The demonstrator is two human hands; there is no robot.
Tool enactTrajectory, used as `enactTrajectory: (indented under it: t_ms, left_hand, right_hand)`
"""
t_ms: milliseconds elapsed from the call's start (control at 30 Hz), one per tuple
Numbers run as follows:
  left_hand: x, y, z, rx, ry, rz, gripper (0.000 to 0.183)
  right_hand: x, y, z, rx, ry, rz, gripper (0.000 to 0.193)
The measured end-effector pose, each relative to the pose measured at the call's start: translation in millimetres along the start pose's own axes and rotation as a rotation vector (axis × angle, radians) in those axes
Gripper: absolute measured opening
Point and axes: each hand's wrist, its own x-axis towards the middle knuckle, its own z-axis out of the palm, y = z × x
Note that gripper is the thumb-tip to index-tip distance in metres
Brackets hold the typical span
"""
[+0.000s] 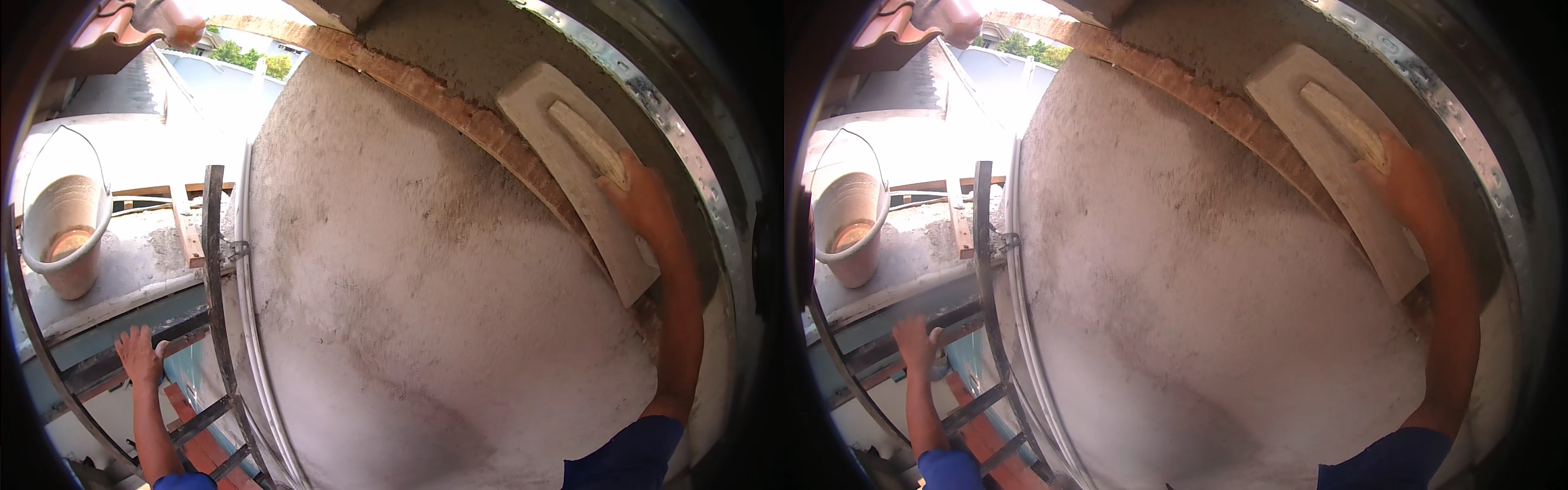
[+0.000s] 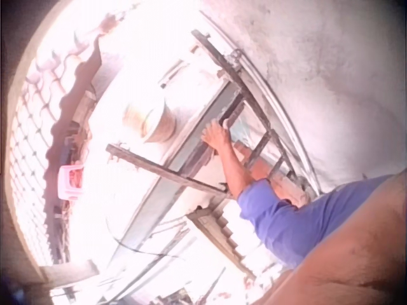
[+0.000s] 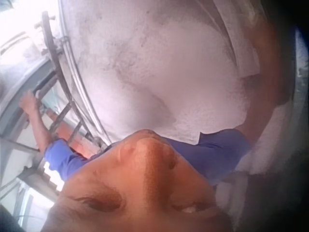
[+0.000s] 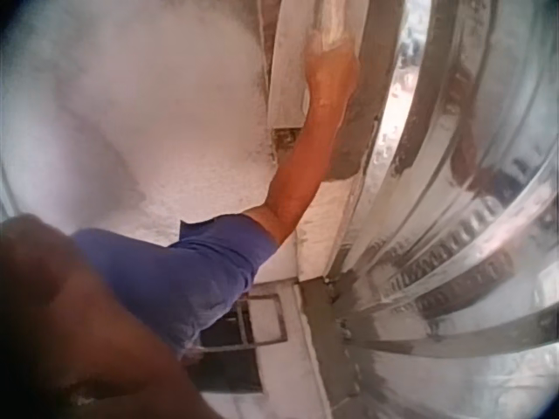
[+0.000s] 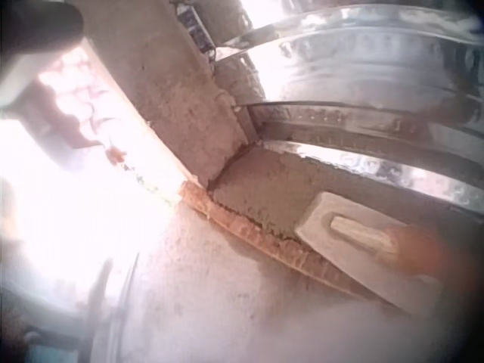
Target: The person uses a trowel to apply and smooth plaster onto a curved wall section. They repeatedly scoop plaster from a bucket and spread it along the wall's upper edge, smoothing the surface with consistent strokes.
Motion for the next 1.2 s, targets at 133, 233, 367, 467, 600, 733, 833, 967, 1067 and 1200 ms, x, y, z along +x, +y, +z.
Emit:
enactTrajectory:
  t_ms: [133,233,367,467,600,733,833,967,1067,1200]
  left_hand:
    - [2.5,1.6,-0.1,0.004,0.008,0.023,0.046]
    - [-0.1,-5.0,2.8,-0.001,0.015,0.021,0.047]
    - [2.3,-5.8,4.8,0.022,0.023,0.033,0.048]
    - [-1.6,-12.3,14.1,0.008,0.066,0.042,0.050]
    - [-1.7,-0.7,-3.0,0.017,-0.022,-0.007,0.050]
    - [-0.4,-4.2,-0.7,0.000,0.053,0.041,0.049]
    - [-0.2,1.3,-4.2,0.023,-0.014,0.001,0.048]
    - [-0.8,-9.1,14.9,-0.008,0.004,0.014,0.048]
    - [0.7,-10.2,13.5,-0.026,0.042,0.004,0.048]
    - [-3.2,-5.2,8.1,-0.018,0.050,0.020,0.049]
  right_hand:
    - [39.0,-69.6,20.2,-0.087,0.064,-0.154,0.061]
    - [106.2,-113.3,4.8,-0.081,0.103,-0.208,0.058]
    - [132.9,-69.4,-20.0,0.045,0.083,-0.055,0.078]
    - [97.3,-32.2,-20.4,-0.058,0.127,-0.034,0.077]
    - [48.8,-37.4,3.0,0.008,0.038,-0.115,0.068]
    - [89.1,-111.0,4.8,-0.073,0.076,-0.184,0.061]
    - [143.0,-130.1,-6.5,0.056,0.034,-0.125,0.060]
    - [160.5,-88.2,-10.9,-0.059,0.163,-0.146,0.076]
    - [126.6,-61.7,-17.0,-0.020,0.149,-0.078,0.074]
    - [77.4,-73.5,2.2,0.039,0.106,-0.116,0.059]
